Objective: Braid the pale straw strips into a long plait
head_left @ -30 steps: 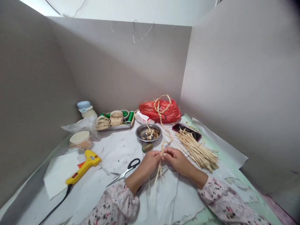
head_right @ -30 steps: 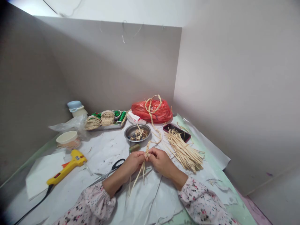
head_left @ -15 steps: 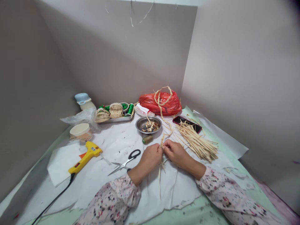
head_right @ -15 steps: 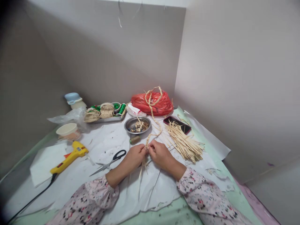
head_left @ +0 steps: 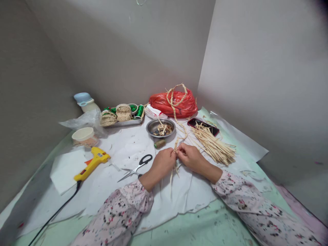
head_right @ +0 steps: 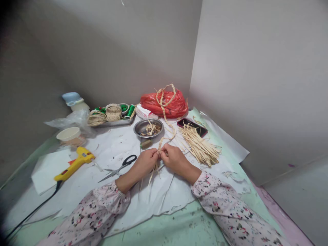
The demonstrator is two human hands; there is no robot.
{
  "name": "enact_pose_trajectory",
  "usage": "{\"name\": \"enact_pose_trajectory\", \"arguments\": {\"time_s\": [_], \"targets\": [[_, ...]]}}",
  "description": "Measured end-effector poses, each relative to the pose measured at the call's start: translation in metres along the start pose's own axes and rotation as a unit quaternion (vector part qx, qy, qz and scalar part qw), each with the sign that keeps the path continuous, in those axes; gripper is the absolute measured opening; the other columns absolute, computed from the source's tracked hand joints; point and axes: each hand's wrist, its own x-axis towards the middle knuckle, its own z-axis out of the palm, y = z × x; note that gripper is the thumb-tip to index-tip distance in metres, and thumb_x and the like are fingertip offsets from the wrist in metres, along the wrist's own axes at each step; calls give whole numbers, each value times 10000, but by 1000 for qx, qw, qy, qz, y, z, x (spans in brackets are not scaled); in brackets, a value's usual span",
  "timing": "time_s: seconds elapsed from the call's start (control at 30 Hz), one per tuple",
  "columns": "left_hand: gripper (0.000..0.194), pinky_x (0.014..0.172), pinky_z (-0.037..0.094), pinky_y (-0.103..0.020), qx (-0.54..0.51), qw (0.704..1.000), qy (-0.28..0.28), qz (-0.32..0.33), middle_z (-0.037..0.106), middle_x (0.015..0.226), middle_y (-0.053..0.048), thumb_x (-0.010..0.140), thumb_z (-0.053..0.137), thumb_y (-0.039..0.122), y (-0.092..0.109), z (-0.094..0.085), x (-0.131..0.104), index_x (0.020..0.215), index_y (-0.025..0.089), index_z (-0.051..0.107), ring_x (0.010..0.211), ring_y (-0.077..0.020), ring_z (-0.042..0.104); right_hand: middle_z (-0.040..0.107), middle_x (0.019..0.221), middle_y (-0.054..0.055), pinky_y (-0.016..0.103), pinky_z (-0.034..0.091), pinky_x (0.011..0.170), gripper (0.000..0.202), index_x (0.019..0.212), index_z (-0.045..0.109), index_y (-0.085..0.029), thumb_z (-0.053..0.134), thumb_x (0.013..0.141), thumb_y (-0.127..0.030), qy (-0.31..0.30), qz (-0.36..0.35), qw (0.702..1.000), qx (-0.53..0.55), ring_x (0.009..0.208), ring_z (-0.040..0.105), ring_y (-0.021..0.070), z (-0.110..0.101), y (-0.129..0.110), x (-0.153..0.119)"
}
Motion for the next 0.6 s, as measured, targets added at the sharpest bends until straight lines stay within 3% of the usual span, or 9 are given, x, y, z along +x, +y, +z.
{"name": "enact_pose_trajectory", "arguments": {"time_s": [0.3, 0.6], "targets": [[273, 606, 320, -277, 122, 992, 21, 11, 662, 758, -60, 908, 356, 235, 6, -1, -6, 815, 181, 607, 699, -187, 586, 561, 638, -15, 230, 298, 580, 58, 770, 534, -189, 512, 822, -204, -1, 22, 999, -24, 584, 476, 128, 0, 0, 2], [217, 609, 319, -284, 143, 986, 89, -9, 666, 759, -70, 909, 383, 279, 8, -3, -11, 863, 181, 572, 706, -205, 608, 539, 622, -22, 232, 294, 574, 78, 750, 522, -192, 492, 820, -206, 12, 41, 999, -7, 571, 452, 125, 0, -2, 4]]}}
